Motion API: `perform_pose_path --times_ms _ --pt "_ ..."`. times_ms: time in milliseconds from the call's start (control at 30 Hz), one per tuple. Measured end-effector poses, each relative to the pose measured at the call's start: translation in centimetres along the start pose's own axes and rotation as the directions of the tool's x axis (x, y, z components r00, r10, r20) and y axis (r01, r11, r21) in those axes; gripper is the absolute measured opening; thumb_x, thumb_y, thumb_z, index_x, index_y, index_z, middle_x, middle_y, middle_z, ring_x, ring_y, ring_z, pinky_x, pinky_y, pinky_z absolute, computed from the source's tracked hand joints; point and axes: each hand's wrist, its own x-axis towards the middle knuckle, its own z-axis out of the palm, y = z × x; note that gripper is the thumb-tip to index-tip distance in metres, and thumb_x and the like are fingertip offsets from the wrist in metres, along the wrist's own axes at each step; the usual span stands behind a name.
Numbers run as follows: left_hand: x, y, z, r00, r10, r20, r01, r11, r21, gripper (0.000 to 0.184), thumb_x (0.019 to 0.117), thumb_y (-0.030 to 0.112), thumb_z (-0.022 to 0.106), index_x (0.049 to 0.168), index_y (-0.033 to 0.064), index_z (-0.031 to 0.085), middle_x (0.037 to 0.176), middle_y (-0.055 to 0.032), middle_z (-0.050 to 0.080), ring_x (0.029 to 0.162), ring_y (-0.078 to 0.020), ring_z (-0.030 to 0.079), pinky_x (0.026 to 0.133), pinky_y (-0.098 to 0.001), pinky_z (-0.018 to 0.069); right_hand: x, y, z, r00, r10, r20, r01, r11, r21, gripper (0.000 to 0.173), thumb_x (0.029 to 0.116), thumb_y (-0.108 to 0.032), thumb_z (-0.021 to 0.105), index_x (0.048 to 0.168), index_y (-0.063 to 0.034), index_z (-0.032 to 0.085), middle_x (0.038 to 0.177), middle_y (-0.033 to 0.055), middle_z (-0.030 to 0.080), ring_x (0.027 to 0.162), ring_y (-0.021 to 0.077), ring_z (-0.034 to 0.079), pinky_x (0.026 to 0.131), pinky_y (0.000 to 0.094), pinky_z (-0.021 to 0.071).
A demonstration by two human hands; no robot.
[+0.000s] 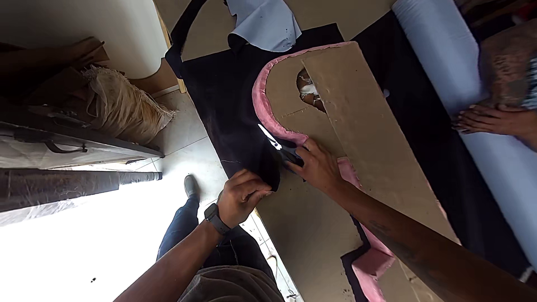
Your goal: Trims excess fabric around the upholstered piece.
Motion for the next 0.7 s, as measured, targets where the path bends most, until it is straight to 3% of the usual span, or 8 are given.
perform_pose_path --times_ms 100,233,433,533,600,667,700 --pt "1.0 0.2 -0.7 0.994 0.044 0.096 -0.039 0.998 -0.051 0.007 0.0947 0.016 0.075 0.098 0.0121 0.079 0.098 0.0017 0.074 0.099 -0.0109 0.068 0.088 -0.0311 0.0598 0.4 -0.4 0.2 1.0 -0.019 -0.01 0.02 1.0 0.017 0.038 0.0918 -0.05 0.071 0.089 -0.0125 0.067 0.093 0.008 0.055 0.08 0.0268 0.061 0.056 0.0445 0.0519" --pt "1.6 0.1 -2.7 0.99 0.041 0.134 -0.028 0.995 -0.099 0.007 0.0952 0.017 0.074 0.099 0.0127 0.079 0.098 0.0021 0.074 0.099 -0.0106 0.068 0.088 -0.0306 0.0597 1.3 -1.8 0.1 0.999 0.043 -0.012 -0.043 0.999 0.022 0.042 0.0903 -0.056 0.069 0.087 -0.0137 0.066 0.093 0.0068 0.055 0.084 0.0258 0.061 0.058 0.0436 0.0528" --pt "2.6 0.6 -6.3 0.969 0.088 0.231 -0.041 0.979 -0.2 0.007 0.0959 0.016 0.073 0.1 0.0121 0.078 0.097 -0.0013 0.073 0.099 -0.0141 0.068 0.088 -0.0333 0.0587 3.7 -4.0 0.8 0.997 0.059 -0.052 -0.057 0.997 0.042 0.041 0.0913 -0.054 0.068 0.085 -0.0129 0.067 0.09 0.0075 0.056 0.087 0.0278 0.06 0.07 0.0466 0.0532" --pt "2.7 0.8 -9.3 0.978 0.064 0.2 -0.021 0.977 -0.212 0.007 0.0948 0.016 0.075 0.1 0.0121 0.077 0.096 -0.0014 0.072 0.097 -0.0146 0.067 0.087 -0.0341 0.0572 2.7 -4.8 0.0 0.976 0.215 0.038 -0.217 0.934 0.283 0.038 0.0889 -0.053 0.073 0.084 -0.0153 0.067 0.089 0.0032 0.059 0.084 0.022 0.062 0.07 0.0468 0.056" --pt "2.7 0.5 -11.2 0.988 0.013 0.153 0.016 0.982 -0.187 0.007 0.0951 0.018 0.074 0.099 0.0132 0.076 0.101 -0.002 0.07 0.103 -0.016 0.065 0.091 -0.0354 0.0556 0.5 -4.8 -0.8 0.917 0.29 0.274 -0.399 0.693 0.601 0.029 0.0944 -0.04 0.07 0.084 -0.0135 0.066 0.082 0.0014 0.061 0.073 0.0164 0.06 0.063 0.0406 0.0538" --pt "2.7 -0.1 -12.7 0.991 -0.05 0.127 0.076 0.975 -0.209 0.008 0.0972 0.019 0.071 0.1 0.0128 0.074 0.119 -0.007 0.067 0.118 -0.0232 0.062 0.101 -0.0424 0.0548 -2.2 -4.7 -1.3 0.816 0.185 0.548 -0.578 0.231 0.783 0.03 0.0999 -0.039 0.056 0.093 -0.0114 0.068 0.081 0.0011 0.063 0.068 0.0114 0.059 0.059 0.0287 0.0497" --pt "2.8 -0.4 -13.2 0.988 -0.074 0.138 0.108 0.961 -0.254 0.008 0.0994 0.018 0.068 0.102 0.0112 0.071 0.131 -0.0108 0.064 0.128 -0.029 0.059 0.107 -0.0481 0.0532 -3.3 -4.7 -1.2 0.785 0.115 0.608 -0.614 0.023 0.789 0.036 0.0963 -0.048 0.058 0.091 -0.0144 0.068 0.083 -0.0004 0.065 0.067 0.0086 0.059 0.056 0.0236 0.048"
